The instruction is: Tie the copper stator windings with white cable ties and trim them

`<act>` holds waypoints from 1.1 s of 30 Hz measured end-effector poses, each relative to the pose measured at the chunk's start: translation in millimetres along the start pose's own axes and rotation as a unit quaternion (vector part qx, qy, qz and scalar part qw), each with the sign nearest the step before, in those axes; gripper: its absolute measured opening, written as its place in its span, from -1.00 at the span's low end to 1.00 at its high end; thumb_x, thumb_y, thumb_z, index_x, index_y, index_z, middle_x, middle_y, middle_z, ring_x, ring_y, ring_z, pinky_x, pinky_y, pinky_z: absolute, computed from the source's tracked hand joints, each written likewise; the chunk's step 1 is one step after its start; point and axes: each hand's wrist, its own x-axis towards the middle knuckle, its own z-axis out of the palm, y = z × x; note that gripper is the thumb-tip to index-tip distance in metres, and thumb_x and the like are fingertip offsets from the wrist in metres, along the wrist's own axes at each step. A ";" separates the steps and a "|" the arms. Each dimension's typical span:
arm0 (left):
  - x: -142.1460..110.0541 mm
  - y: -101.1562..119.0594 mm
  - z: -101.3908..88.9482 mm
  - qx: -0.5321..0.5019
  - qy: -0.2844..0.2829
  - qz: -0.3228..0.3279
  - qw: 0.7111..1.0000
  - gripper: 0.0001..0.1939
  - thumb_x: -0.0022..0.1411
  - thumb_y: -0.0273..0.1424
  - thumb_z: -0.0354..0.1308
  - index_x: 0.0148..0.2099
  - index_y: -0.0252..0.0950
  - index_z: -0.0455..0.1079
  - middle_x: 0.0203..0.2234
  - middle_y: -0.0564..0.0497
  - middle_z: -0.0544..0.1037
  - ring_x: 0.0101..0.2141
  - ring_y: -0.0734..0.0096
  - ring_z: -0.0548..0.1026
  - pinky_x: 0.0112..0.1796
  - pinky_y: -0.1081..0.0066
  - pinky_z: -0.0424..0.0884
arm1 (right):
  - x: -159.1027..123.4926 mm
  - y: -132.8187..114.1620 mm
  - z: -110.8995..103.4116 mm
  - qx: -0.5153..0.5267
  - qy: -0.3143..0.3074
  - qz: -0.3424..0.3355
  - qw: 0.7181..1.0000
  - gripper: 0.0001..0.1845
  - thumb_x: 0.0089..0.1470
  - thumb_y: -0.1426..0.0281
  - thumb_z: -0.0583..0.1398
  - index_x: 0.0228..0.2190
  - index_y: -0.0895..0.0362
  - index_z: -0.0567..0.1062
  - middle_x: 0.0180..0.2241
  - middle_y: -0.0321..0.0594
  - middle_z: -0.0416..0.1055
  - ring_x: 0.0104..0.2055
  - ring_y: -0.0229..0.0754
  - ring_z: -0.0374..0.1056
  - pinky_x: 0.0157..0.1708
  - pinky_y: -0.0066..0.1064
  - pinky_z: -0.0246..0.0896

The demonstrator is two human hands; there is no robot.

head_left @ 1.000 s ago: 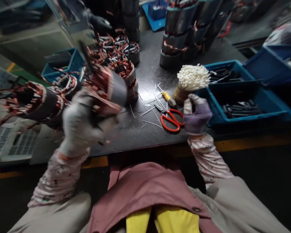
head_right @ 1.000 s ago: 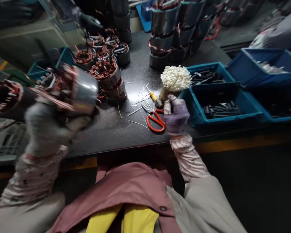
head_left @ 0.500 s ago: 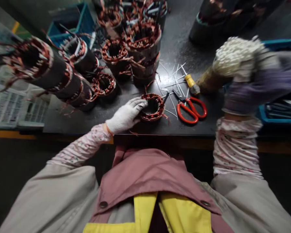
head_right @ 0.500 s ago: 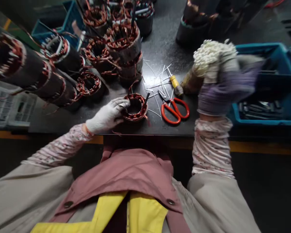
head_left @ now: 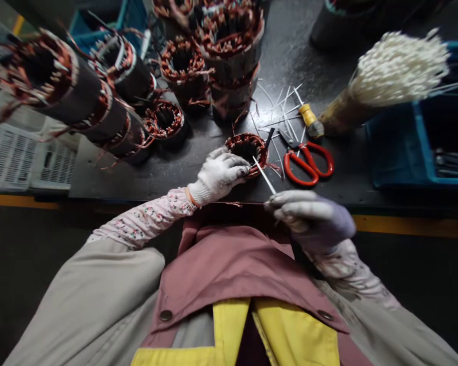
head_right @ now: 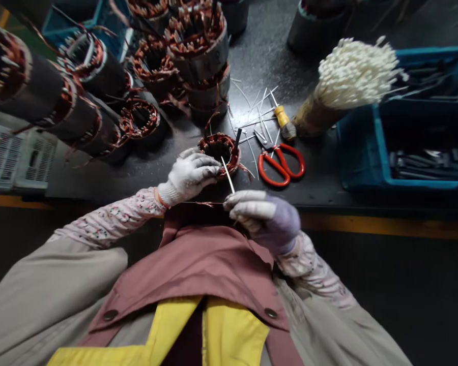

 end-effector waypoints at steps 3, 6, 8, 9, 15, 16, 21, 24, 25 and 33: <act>6.0 2.2 -10.5 0.038 -0.052 0.010 0.998 -0.65 0.22 -0.31 0.26 0.04 -0.25 0.46 0.01 -0.11 0.56 0.06 0.14 0.49 0.22 0.02 0.18 | -29.4 -0.7 11.6 0.018 -0.034 -0.032 0.999 -0.77 0.08 0.59 0.26 -0.23 0.05 0.53 -0.18 -0.17 0.59 -0.18 -0.17 0.55 -0.27 -0.41 0.53; 16.7 3.2 -16.6 0.061 -0.114 0.014 0.991 -0.60 0.15 -0.31 0.32 0.03 -0.30 0.45 -0.11 -0.10 0.61 -0.07 0.16 0.56 0.26 0.00 0.12 | -51.3 -0.8 16.3 0.058 -0.029 0.018 0.998 -0.73 0.08 0.61 0.25 -0.20 0.06 0.53 -0.14 -0.15 0.58 -0.09 -0.13 0.54 -0.14 -0.33 0.53; 21.5 4.8 -15.7 0.068 -0.123 0.009 0.990 -0.57 0.15 -0.30 0.32 0.05 -0.32 0.43 -0.18 -0.09 0.62 -0.11 0.16 0.57 0.27 -0.03 0.09 | -60.5 -0.3 18.4 0.086 -0.024 0.045 0.995 -0.76 0.09 0.58 0.26 -0.22 0.05 0.53 -0.15 -0.16 0.59 -0.07 -0.12 0.53 -0.07 -0.27 0.51; 22.5 5.8 -14.4 0.070 -0.118 0.002 0.991 -0.55 0.15 -0.29 0.31 0.07 -0.34 0.42 -0.18 -0.11 0.62 -0.10 0.15 0.57 0.27 -0.05 0.08 | -63.2 0.5 19.6 0.094 -0.020 0.055 0.994 -0.77 0.09 0.57 0.27 -0.23 0.05 0.53 -0.16 -0.16 0.59 -0.07 -0.12 0.53 -0.05 -0.27 0.50; 16.2 8.2 -7.4 0.038 -0.086 -0.031 0.995 -0.55 0.21 -0.27 0.25 0.11 -0.32 0.39 -0.13 -0.11 0.60 -0.04 0.15 0.54 0.27 -0.04 0.10 | -56.7 8.9 28.1 0.113 0.004 0.095 0.989 -0.84 0.06 0.55 0.28 -0.32 0.06 0.53 -0.23 -0.17 0.61 -0.14 -0.14 0.55 -0.16 -0.35 0.52; 14.9 7.6 -6.5 0.029 -0.076 -0.033 0.996 -0.54 0.21 -0.27 0.26 0.12 -0.31 0.38 -0.11 -0.10 0.60 -0.02 0.16 0.53 0.27 -0.02 0.11 | -54.7 8.8 28.8 0.117 0.007 0.094 0.989 -0.85 0.06 0.55 0.28 -0.33 0.07 0.53 -0.24 -0.18 0.61 -0.15 -0.14 0.55 -0.16 -0.34 0.52; 13.1 4.2 -3.8 -0.002 -0.061 -0.043 0.997 -0.52 0.19 -0.29 0.29 0.13 -0.31 0.38 -0.06 -0.11 0.59 0.04 0.15 0.50 0.29 0.02 0.10 | -56.1 -0.2 25.9 0.124 0.015 0.120 0.985 -0.91 0.07 0.47 0.30 -0.33 0.06 0.53 -0.27 -0.17 0.61 -0.14 -0.12 0.55 -0.13 -0.29 0.52; 14.4 4.1 -5.1 -0.005 -0.071 -0.047 0.996 -0.52 0.18 -0.29 0.30 0.13 -0.32 0.40 -0.07 -0.12 0.59 0.04 0.14 0.50 0.28 0.04 0.15 | -61.2 1.1 26.1 0.119 0.024 0.134 0.984 -0.93 0.08 0.45 0.30 -0.34 0.06 0.53 -0.27 -0.18 0.61 -0.15 -0.13 0.55 -0.13 -0.30 0.52; 14.8 4.3 -5.9 -0.005 -0.073 -0.048 0.996 -0.51 0.18 -0.29 0.30 0.13 -0.32 0.40 -0.07 -0.12 0.59 0.04 0.14 0.50 0.27 0.06 0.16 | -62.0 3.2 27.2 0.113 0.029 0.137 0.984 -0.93 0.07 0.46 0.30 -0.35 0.06 0.53 -0.27 -0.18 0.61 -0.16 -0.14 0.55 -0.13 -0.31 0.52; 15.2 5.2 -7.2 -0.008 -0.070 -0.049 0.996 -0.52 0.16 -0.31 0.32 0.11 -0.32 0.41 -0.07 -0.11 0.59 0.03 0.17 0.51 0.25 0.15 0.22 | -64.5 -3.3 29.8 0.122 0.048 0.144 0.981 -0.95 0.07 0.45 0.31 -0.36 0.08 0.52 -0.27 -0.16 0.61 -0.16 -0.12 0.56 -0.14 -0.28 0.53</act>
